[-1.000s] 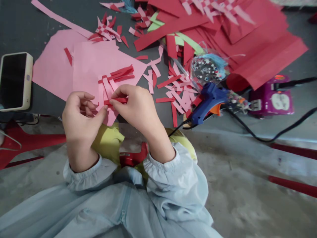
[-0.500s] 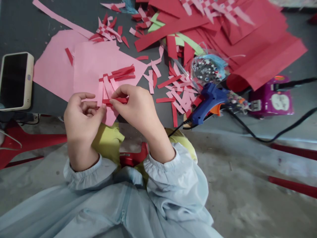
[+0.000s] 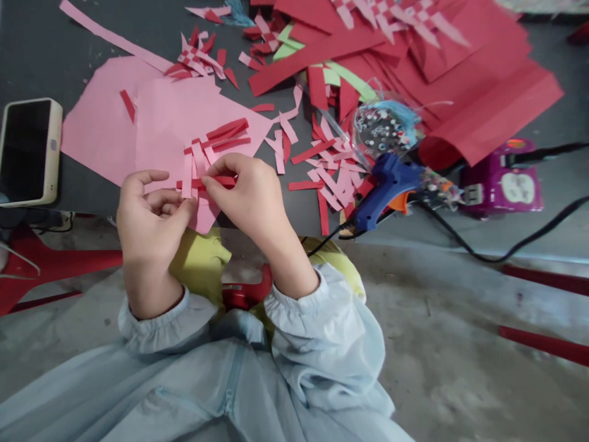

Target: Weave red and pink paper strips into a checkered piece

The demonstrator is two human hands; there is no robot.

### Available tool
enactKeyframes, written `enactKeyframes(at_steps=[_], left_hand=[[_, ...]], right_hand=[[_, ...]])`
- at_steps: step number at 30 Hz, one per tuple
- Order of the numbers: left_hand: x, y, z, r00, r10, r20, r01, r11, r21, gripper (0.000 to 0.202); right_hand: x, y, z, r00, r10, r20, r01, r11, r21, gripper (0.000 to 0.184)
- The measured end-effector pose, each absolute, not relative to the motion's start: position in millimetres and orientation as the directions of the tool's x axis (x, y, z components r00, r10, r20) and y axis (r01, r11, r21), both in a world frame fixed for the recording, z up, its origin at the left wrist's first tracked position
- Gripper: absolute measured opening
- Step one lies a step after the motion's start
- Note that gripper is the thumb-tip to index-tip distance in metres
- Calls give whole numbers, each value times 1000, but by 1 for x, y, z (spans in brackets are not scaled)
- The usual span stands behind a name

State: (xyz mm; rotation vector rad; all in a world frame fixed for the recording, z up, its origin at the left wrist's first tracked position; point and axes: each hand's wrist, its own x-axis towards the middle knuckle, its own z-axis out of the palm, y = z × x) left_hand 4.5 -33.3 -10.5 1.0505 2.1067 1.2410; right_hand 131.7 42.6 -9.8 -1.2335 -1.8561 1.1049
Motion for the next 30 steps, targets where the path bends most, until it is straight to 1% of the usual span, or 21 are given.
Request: enactKeyframes(at_steps=[4, 9, 17, 20, 21, 23, 25, 27, 28, 30], left_hand=[[5, -34, -10, -590, 807, -23, 372, 298, 879, 41], [4, -35, -10, -582, 813, -19, 416, 317, 853, 40], [1, -42, -4, -514, 854, -86, 486, 372, 790, 42], [0, -46, 0, -475, 876, -87, 490, 345, 801, 38], [0, -47, 2, -474, 878, -74, 473, 325, 819, 35], [-1, -49, 2, -522, 853, 7, 457, 273, 847, 28], [-3, -50, 1, -576, 802, 159, 523, 211, 826, 25], [-4, -50, 0, -534, 792, 296, 643, 153, 750, 27], [-4, -50, -1, -485, 806, 339, 694, 119, 710, 30], [-4, -50, -1, -363, 855, 370, 761, 44, 647, 37]], right_hand=[[129, 44, -12, -336, 940, 59, 394, 197, -898, 6], [130, 47, -15, -331, 941, 68, 400, 206, -893, 5], [132, 48, -16, -334, 942, 35, 442, 190, -877, 6], [132, 47, -15, -339, 940, 20, 446, 179, -877, 6], [131, 47, -15, -341, 940, 17, 443, 177, -879, 6], [131, 47, -16, -346, 938, 22, 439, 182, -880, 6], [132, 48, -16, -354, 935, 31, 444, 196, -874, 6], [132, 48, -16, -359, 933, 36, 448, 206, -870, 6], [132, 48, -16, -359, 933, 34, 449, 205, -870, 6], [132, 48, -16, -357, 933, 30, 448, 199, -871, 6]])
